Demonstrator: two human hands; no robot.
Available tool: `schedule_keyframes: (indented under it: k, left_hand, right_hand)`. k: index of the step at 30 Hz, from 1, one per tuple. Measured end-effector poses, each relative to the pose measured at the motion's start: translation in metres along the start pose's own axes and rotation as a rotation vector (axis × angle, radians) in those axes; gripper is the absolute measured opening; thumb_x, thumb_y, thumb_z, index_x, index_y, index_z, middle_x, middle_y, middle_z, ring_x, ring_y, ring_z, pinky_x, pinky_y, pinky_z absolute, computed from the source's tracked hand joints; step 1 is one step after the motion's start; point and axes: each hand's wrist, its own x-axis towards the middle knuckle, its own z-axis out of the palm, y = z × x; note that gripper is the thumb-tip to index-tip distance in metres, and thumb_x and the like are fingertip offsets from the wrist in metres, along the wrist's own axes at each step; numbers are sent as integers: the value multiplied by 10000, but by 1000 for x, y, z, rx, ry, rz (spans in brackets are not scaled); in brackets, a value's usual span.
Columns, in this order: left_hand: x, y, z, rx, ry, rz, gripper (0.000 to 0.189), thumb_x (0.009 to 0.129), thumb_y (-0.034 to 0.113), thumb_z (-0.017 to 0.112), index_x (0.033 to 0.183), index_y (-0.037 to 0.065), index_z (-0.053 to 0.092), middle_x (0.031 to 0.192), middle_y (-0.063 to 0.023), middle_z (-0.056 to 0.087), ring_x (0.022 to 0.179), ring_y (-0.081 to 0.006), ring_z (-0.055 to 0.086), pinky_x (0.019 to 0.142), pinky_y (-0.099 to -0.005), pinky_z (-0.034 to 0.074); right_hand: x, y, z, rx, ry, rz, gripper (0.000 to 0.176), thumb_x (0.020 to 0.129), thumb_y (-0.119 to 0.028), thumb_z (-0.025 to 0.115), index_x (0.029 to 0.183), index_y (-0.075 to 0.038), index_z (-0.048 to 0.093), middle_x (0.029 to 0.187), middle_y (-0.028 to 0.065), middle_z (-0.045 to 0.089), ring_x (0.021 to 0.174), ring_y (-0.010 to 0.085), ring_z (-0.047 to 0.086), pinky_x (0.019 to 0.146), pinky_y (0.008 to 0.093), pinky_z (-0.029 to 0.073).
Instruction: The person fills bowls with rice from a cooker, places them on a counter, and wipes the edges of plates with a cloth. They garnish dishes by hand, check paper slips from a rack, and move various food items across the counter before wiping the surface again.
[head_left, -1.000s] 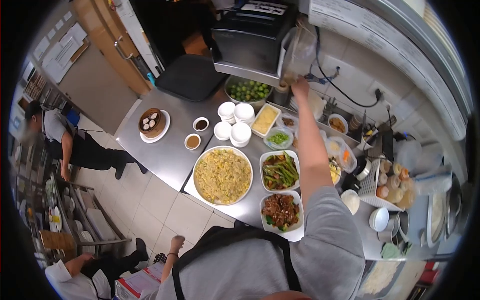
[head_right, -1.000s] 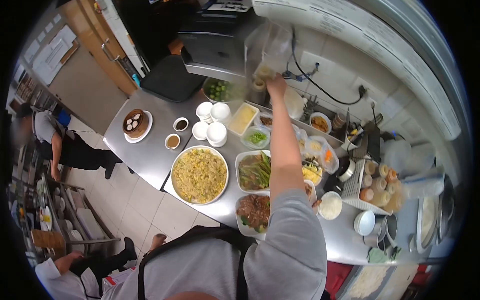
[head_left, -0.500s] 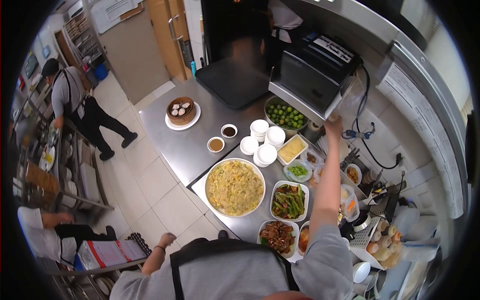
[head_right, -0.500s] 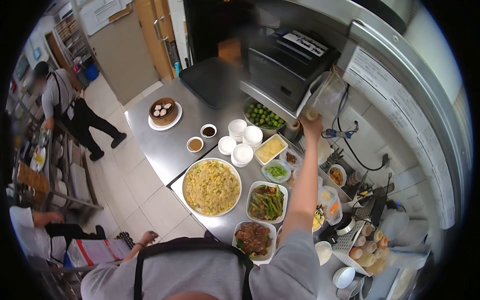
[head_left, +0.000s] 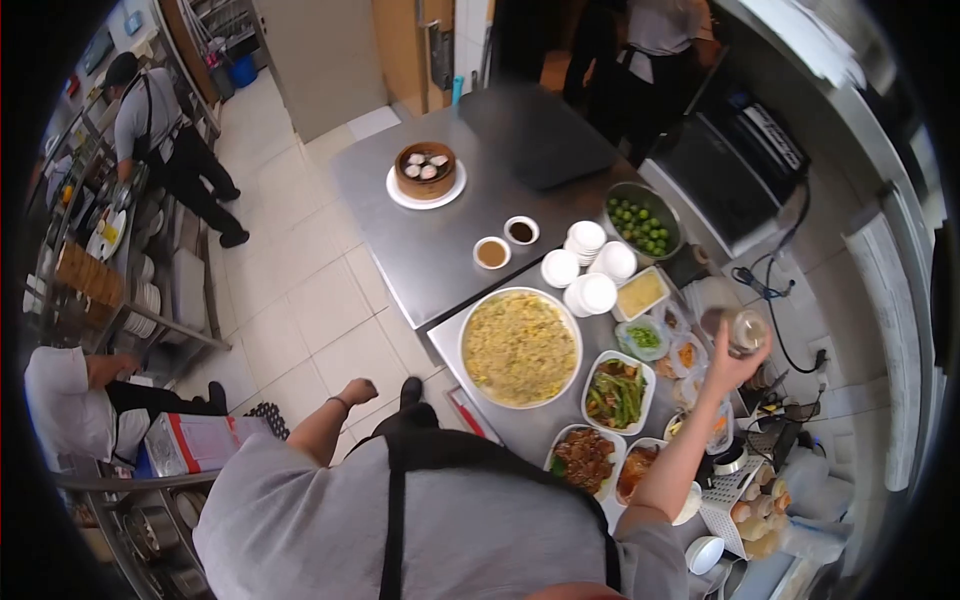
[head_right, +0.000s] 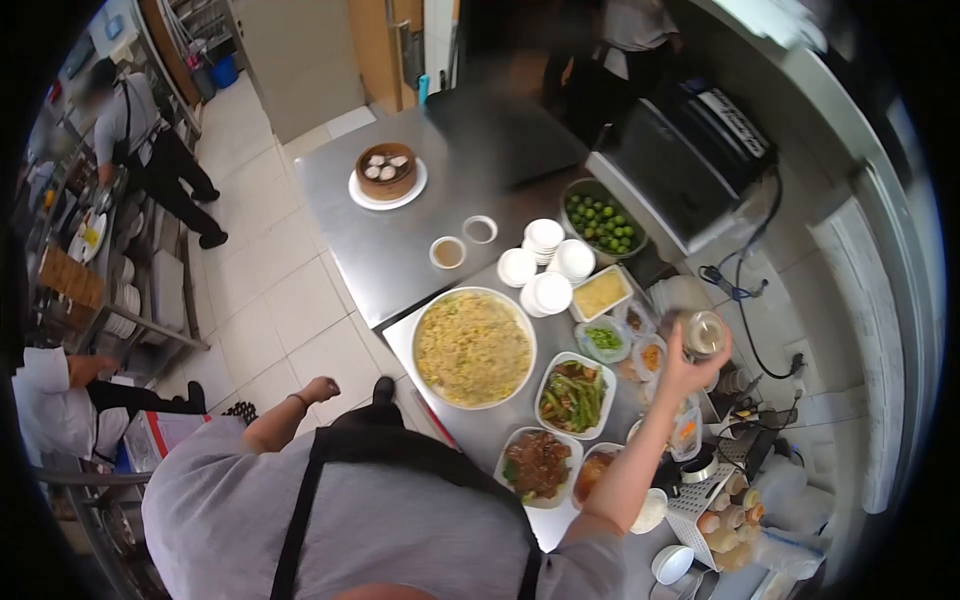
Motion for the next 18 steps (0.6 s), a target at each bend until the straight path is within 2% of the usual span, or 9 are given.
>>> schedule_keyframes:
  k: [3,4,6,10,12,14,16,17,18]
  left_hand:
    - [7,-4,-25,-61,-40,-111,353,721,346,493,797,27,623,877,-181,606,846,-340,568,742,-400,462]
    - [11,-10,-35,-37,-50,-43,363,716,353,500,799,21,623,881,-183,608,842,-343,571,751,-396,462]
    - [39,-43,-41,-115,9,-60,259,690,282,589,823,63,628,599,-86,579,486,-165,545,484,-290,468]
    - [81,-96,-80,-21,38,17,242,705,265,585,832,63,628,613,-80,581,489,-156,537,470,-285,462]
    - [81,-103,-117,-192,16,-138,347,711,340,515,813,31,634,871,-173,615,842,-326,578,759,-391,463]
    - [91,-127,-144,-163,54,-78,328,697,319,539,805,23,633,809,-170,621,803,-316,590,721,-383,471]
    - [101,-161,-152,-396,231,-156,277,694,277,555,787,27,628,678,-147,612,651,-270,604,590,-357,485]
    - [102,-174,-156,-389,222,-150,277,694,277,555,787,27,628,678,-147,612,651,-270,604,590,-357,485]
    - [102,-188,-161,-475,234,-195,257,693,259,562,785,27,624,635,-127,597,585,-236,587,536,-337,477]
  right_hand:
    - [-24,-38,3,-108,-244,47,595,674,-106,693,1178,3,396,1104,133,481,1005,218,488,881,329,375]
    - [-31,-51,12,-145,-341,51,590,676,-106,683,1180,2,396,1103,132,480,1005,219,488,880,327,376]
    - [-46,-82,48,-114,-391,59,588,665,-100,675,1177,-8,401,1105,128,483,1003,214,491,871,323,382]
    - [-59,-141,178,244,-676,229,570,669,-116,680,1166,-32,414,1084,112,505,988,197,506,844,319,403]
    - [-66,-160,255,202,-848,176,567,663,-171,693,1141,-30,424,1025,133,548,950,226,549,818,320,425]
    - [-79,-169,326,-46,-958,39,574,640,-230,706,1101,-18,439,976,158,573,903,285,574,785,341,446]
    - [-97,-158,386,-212,-1084,-78,554,617,-267,711,1039,-9,461,966,185,567,907,326,564,768,371,454]
    - [-105,-153,409,-221,-1079,-69,554,617,-267,711,1039,-9,461,966,185,567,907,326,564,768,371,454]
    - [-112,-149,430,-348,-1185,-170,533,612,-257,712,1014,-7,468,962,182,568,911,315,564,766,371,458]
